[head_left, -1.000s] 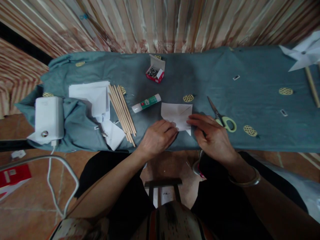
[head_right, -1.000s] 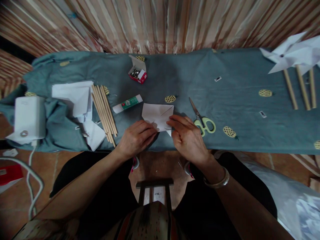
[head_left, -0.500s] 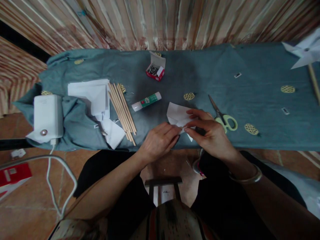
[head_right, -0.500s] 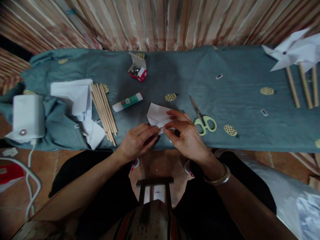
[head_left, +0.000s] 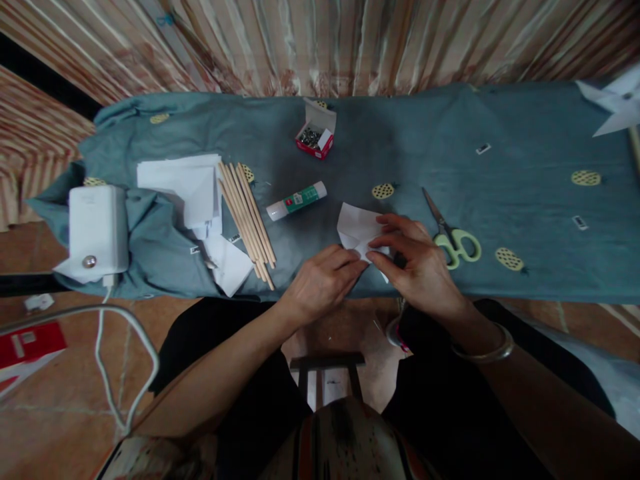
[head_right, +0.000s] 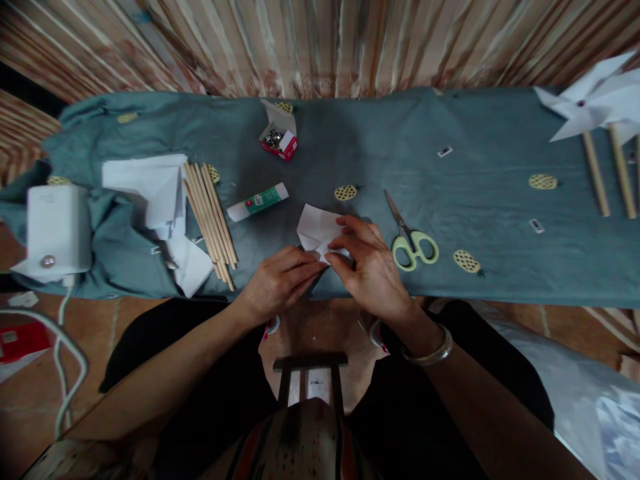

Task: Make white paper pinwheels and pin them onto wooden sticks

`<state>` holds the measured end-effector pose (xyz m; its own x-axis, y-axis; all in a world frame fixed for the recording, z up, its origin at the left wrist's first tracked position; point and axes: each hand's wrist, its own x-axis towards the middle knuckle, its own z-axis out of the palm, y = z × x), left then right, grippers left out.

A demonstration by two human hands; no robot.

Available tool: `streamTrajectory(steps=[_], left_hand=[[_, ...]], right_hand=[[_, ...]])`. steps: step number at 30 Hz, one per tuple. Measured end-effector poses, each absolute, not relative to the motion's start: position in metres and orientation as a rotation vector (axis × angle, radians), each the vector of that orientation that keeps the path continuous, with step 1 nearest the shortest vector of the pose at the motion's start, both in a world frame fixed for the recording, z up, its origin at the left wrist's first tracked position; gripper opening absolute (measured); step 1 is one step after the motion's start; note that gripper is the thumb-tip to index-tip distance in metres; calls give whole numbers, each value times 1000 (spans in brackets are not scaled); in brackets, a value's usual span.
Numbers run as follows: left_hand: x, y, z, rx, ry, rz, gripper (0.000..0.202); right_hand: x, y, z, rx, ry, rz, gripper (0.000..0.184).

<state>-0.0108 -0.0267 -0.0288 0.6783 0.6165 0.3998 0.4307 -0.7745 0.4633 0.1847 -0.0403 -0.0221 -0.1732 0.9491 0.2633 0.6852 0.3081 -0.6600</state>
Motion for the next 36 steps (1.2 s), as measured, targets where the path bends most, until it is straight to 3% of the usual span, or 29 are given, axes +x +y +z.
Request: streamTrajectory(steps=[36], left_hand=[[-9, -28, -32, 2556, 924, 723, 21]], right_hand=[[186, -42, -20, -1459, -2000, 537, 6]])
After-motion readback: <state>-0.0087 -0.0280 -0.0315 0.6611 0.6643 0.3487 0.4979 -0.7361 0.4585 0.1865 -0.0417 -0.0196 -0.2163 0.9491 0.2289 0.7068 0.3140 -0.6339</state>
